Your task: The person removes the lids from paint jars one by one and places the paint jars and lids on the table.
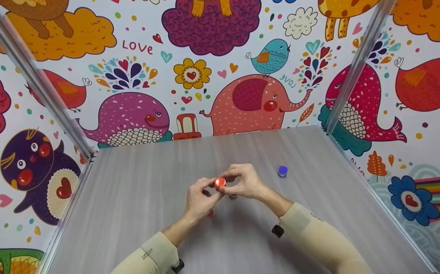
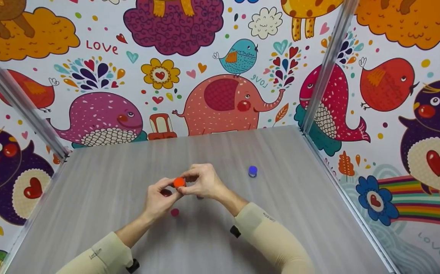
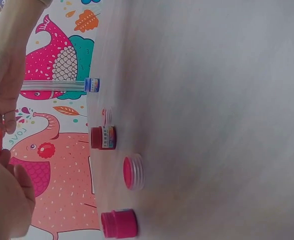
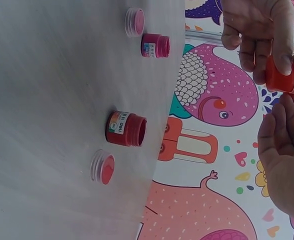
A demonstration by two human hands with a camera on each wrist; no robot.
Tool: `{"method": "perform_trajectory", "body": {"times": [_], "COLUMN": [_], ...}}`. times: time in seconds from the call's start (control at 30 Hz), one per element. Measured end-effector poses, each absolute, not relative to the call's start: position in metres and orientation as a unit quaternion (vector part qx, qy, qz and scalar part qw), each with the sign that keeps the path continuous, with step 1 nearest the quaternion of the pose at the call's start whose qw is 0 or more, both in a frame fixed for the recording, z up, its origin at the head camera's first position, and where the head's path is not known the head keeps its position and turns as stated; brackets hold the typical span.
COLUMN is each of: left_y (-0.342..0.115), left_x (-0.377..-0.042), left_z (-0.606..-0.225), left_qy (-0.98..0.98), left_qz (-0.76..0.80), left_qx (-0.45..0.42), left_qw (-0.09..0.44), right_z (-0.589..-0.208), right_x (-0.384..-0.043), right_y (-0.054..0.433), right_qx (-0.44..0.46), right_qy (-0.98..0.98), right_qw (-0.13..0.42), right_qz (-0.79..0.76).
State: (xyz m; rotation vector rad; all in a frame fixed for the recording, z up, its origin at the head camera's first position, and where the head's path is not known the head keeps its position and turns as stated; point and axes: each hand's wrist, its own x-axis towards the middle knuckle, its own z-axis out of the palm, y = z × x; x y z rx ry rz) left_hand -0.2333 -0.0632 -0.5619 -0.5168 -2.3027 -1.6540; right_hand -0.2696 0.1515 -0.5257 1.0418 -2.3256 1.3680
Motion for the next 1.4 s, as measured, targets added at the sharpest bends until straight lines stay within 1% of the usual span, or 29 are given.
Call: {"method": "perform_trajectory", "body": {"times": [0.1,0.3,0.63,0.77,1.03,1.4], "left_y": [-0.063,-0.064,-0.064,-0.064,-0.065,-0.065], "left_x": [-0.233,-0.234,-0.235,-0.235,-0.235,-0.235], "left_z": [-0.561,-0.561,-0.564,-0.564,-0.566,-0.564], "left_qy": [-0.792,-0.789,-0.774,-0.777,-0.779,-0.783], "left_qz": [-0.569,-0.568,-0.582,-0.578,-0.573,-0.564], "left_qx": [-0.180,-0.193,-0.200,-0.198,-0.193,-0.196], "left_qw": [0.128,0.134,0.146,0.149,0.163,0.174], "right_z": [-0.523,-0.519,-0.520,-0.521,-0.524,-0.522], "right_x": [-0.271,-0.273,-0.275,-0.274,-0.265,-0.259], "right_y": [0.153,0.155,0.152,0.154,0.153,0.141], "right_qx": [0.378,0.401,0.400,0.394,0.329,0.318], "right_qy": [-0.794,-0.789,-0.781,-0.786,-0.795,-0.802], "right_qw": [0.119,0.092,0.072,0.086,0.107,0.151], "right_qz": [0.461,0.456,0.474,0.469,0.498,0.483]}}
